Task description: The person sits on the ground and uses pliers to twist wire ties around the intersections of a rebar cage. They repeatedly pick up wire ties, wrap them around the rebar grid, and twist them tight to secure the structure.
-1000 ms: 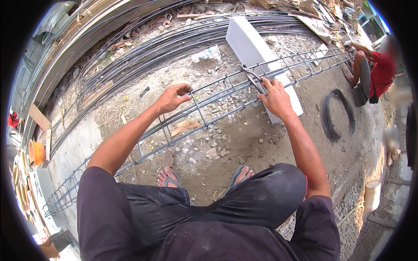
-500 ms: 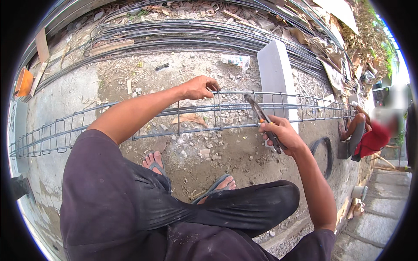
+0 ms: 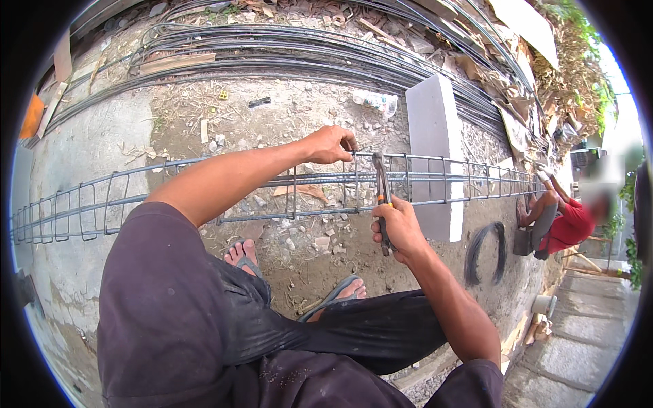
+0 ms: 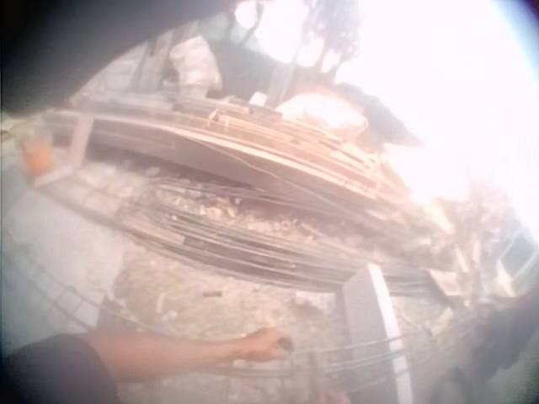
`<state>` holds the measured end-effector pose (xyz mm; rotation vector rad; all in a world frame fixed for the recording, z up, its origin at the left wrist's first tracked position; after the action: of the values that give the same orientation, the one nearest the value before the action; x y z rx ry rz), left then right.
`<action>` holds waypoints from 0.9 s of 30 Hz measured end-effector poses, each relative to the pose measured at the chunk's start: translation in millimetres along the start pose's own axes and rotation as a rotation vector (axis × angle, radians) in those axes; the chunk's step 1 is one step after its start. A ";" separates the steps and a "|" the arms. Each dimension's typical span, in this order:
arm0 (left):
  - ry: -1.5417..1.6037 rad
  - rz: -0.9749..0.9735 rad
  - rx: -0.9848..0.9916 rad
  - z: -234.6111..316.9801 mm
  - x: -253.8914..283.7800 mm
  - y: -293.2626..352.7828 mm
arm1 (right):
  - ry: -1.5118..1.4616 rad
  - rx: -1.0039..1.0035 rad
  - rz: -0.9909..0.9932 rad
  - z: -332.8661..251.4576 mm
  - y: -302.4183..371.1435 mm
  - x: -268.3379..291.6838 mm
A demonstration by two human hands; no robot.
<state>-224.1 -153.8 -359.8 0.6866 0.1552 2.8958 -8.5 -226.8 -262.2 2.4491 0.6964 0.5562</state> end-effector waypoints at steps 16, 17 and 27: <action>-0.231 0.037 0.003 16.5 2.4 14.2 | 0.164 0.082 -0.063 -28.5 -10.7 38.8; -0.283 0.028 0.075 12.9 1.3 11.8 | 0.163 0.116 -0.059 -37.1 -9.2 45.1; -0.314 -0.007 0.026 12.0 -0.3 12.7 | 0.358 0.285 0.075 -56.7 -11.5 60.6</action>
<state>-220.1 -165.6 -347.5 1.1284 0.1551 2.7381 5.9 -162.4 -210.6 2.6759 0.8788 1.0034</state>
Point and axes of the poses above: each hand's wrist, its own y-axis away from the middle knuckle, its own x-axis out of the back of the hand, z = x × y, the point moved 8 cm from there along -y, towards the middle knuckle, and after that the axes turned 5 degrees about x, right-handed, at the moved point
